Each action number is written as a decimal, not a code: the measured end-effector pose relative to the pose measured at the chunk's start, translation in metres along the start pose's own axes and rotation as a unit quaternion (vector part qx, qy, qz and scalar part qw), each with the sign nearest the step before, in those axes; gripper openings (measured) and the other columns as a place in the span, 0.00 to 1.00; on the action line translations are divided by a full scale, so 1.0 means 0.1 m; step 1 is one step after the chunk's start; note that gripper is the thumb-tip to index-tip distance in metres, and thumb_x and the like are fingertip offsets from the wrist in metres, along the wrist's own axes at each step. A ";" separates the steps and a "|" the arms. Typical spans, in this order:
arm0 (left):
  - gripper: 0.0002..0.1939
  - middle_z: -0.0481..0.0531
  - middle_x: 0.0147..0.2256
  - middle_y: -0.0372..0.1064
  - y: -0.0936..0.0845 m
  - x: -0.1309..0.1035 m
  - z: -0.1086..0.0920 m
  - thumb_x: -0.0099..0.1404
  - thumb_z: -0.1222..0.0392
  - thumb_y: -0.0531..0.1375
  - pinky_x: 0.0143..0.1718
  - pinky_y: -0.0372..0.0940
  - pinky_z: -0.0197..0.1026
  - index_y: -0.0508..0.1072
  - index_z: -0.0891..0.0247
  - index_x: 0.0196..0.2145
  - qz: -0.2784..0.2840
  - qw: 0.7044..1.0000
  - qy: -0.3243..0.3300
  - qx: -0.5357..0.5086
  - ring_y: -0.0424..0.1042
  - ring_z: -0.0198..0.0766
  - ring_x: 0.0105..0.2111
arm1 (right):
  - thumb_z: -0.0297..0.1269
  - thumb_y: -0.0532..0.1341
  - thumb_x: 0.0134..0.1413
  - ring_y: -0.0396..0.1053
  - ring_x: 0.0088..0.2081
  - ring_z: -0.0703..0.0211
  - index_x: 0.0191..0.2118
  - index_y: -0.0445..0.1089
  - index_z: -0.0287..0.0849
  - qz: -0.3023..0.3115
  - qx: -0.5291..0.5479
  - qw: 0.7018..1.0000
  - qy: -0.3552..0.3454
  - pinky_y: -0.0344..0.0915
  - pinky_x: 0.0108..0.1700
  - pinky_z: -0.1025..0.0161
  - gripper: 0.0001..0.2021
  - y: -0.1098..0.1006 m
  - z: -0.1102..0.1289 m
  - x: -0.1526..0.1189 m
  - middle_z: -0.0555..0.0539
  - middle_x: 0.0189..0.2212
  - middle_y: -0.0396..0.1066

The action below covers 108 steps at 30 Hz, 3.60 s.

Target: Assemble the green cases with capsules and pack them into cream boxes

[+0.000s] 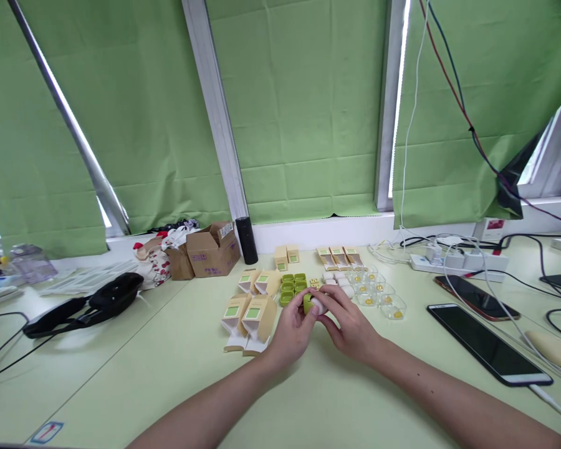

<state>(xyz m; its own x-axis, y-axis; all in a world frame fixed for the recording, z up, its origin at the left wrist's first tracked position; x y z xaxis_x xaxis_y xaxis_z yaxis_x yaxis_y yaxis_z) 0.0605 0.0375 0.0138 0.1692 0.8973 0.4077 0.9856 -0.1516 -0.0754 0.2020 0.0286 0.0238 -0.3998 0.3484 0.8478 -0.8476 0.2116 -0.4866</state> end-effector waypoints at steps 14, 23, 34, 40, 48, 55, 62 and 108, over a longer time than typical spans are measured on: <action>0.30 0.63 0.56 0.75 0.03 0.00 0.03 0.69 0.38 0.66 0.61 0.69 0.53 0.72 0.61 0.58 0.005 0.999 0.000 -0.044 0.73 0.55 0.60 | 0.27 0.59 0.69 0.74 0.55 0.42 0.66 0.63 0.47 -0.038 -0.005 0.999 -0.020 0.81 0.50 0.47 0.23 -0.04 0.03 -0.03 0.35 0.53 0.71; 0.30 0.63 0.56 0.74 0.05 0.00 0.01 0.70 0.36 0.63 0.59 0.69 0.52 0.71 0.62 0.58 -0.004 1.000 0.007 -0.020 0.74 0.52 0.56 | 0.26 0.58 0.69 0.75 0.53 0.44 0.65 0.64 0.47 -0.040 -0.023 0.999 -0.027 0.82 0.48 0.48 0.22 -0.03 0.04 0.00 0.36 0.52 0.71; 0.29 0.63 0.57 0.73 0.08 -0.02 -0.01 0.72 0.36 0.61 0.57 0.70 0.52 0.68 0.61 0.59 -0.016 1.000 0.021 -0.012 0.75 0.51 0.54 | 0.24 0.58 0.68 0.75 0.52 0.44 0.64 0.64 0.45 -0.053 -0.023 0.998 -0.029 0.81 0.46 0.49 0.22 -0.04 0.08 0.04 0.36 0.51 0.71; 0.32 0.63 0.65 0.66 0.05 -0.06 0.03 0.73 0.36 0.60 0.68 0.60 0.54 0.64 0.58 0.65 -0.006 0.999 0.001 -0.034 0.64 0.54 0.68 | 0.24 0.58 0.69 0.74 0.52 0.45 0.63 0.65 0.46 -0.047 -0.035 0.998 -0.030 0.81 0.46 0.50 0.21 -0.01 0.05 0.02 0.36 0.51 0.71; 0.38 0.64 0.58 0.72 0.14 -0.07 0.09 0.68 0.37 0.67 0.62 0.67 0.53 0.62 0.59 0.65 0.026 0.996 -0.032 -0.083 0.71 0.54 0.61 | 0.24 0.57 0.67 0.75 0.54 0.44 0.67 0.63 0.44 -0.062 -0.046 0.997 -0.029 0.82 0.48 0.49 0.25 0.01 0.05 -0.02 0.35 0.53 0.71; 0.29 0.62 0.56 0.73 0.15 -0.02 0.06 0.71 0.38 0.64 0.62 0.67 0.51 0.67 0.59 0.58 0.028 0.996 -0.006 -0.087 0.71 0.52 0.61 | 0.25 0.57 0.69 0.77 0.53 0.46 0.66 0.64 0.46 -0.056 -0.063 0.996 -0.032 0.83 0.48 0.50 0.23 0.02 0.08 0.00 0.36 0.53 0.73; 0.26 0.60 0.55 0.73 0.14 -0.01 0.09 0.72 0.39 0.64 0.60 0.67 0.50 0.68 0.59 0.57 0.025 0.995 0.000 -0.097 0.72 0.50 0.59 | 0.25 0.58 0.70 0.78 0.52 0.46 0.67 0.63 0.47 -0.051 -0.055 0.997 -0.026 0.83 0.49 0.48 0.24 0.03 0.07 0.00 0.36 0.53 0.73; 0.21 0.62 0.61 0.67 -0.20 -0.01 -0.13 0.77 0.56 0.59 0.61 0.64 0.55 0.65 0.54 0.64 -0.027 0.973 0.131 0.186 0.66 0.51 0.61 | 0.56 0.72 0.55 0.76 0.39 0.51 0.47 0.74 0.44 -0.102 0.361 0.857 0.353 0.75 0.24 0.63 0.23 0.09 -0.49 -0.05 0.45 0.37 0.76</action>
<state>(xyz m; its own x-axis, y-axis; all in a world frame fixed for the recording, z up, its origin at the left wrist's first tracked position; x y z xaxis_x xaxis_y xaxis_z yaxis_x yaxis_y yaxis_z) 0.0408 0.0341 0.0268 0.1604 0.7560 0.6346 0.9312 0.0973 -0.3513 0.2137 0.0737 0.0047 -0.1230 0.8916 0.4359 -0.9716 -0.1977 0.1302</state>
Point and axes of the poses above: each hand's wrist, its own x-axis towards the middle knuckle, its own y-axis out of the palm, z = x × y, the point moved 6 cm from there along x, towards the middle knuckle
